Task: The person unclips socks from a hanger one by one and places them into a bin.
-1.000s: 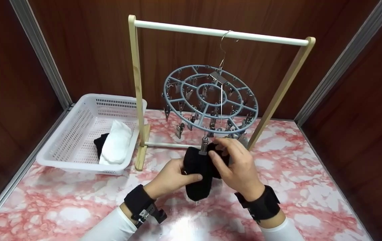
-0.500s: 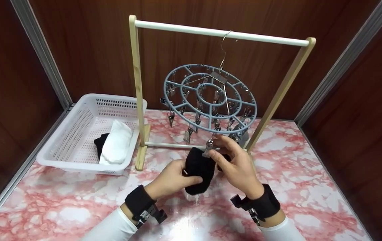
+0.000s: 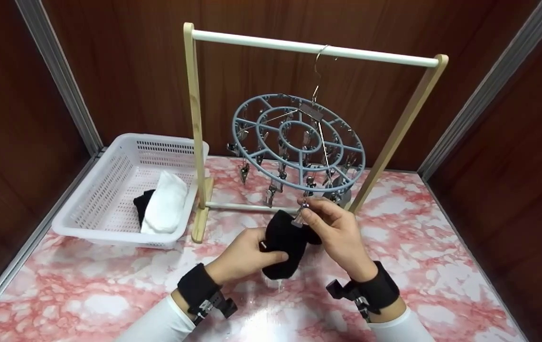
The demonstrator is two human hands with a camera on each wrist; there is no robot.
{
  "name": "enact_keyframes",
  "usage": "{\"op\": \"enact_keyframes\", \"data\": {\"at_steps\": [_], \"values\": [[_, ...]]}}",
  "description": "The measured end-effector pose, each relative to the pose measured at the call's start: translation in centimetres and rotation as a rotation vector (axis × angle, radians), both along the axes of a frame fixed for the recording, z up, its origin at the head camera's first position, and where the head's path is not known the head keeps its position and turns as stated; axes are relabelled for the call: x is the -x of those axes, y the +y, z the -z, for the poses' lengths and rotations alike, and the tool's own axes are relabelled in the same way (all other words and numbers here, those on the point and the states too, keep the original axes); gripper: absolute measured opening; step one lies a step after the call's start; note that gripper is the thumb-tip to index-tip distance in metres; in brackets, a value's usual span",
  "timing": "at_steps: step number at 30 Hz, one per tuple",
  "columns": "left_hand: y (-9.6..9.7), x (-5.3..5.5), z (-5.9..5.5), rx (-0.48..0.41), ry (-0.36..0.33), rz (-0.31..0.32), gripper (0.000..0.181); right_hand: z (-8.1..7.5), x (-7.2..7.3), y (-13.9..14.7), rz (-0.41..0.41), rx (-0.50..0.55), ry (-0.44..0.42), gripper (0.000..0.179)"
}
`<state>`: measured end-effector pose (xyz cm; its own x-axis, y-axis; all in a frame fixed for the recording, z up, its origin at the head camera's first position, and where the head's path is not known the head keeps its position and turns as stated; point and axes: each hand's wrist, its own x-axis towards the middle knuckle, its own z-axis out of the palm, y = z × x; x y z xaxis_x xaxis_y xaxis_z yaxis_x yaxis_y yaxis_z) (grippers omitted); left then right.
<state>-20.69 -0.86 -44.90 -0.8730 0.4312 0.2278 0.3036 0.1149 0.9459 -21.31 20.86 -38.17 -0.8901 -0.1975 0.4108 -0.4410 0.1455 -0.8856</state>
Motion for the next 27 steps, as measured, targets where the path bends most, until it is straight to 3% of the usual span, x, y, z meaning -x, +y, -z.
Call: {"op": "enact_keyframes", "data": {"at_steps": [14,18,25,27], "values": [[0.3,-0.6,-0.4,-0.058,-0.102,0.026,0.021,0.4,0.1,0.2,0.146,-0.114,0.161,0.018],[0.2,-0.6,-0.4,-0.038,-0.099,0.02,0.021,0.1,-0.1,0.0,0.164,-0.125,0.192,0.019],[0.0,-0.5,-0.3,0.022,-0.081,0.03,0.02,-1.7,-1.4,-0.7,0.168,-0.089,0.245,0.015],[0.0,-0.4,-0.2,0.032,-0.082,0.042,0.019,-1.3,-1.1,-0.5,0.18,-0.08,0.241,0.015]]}}
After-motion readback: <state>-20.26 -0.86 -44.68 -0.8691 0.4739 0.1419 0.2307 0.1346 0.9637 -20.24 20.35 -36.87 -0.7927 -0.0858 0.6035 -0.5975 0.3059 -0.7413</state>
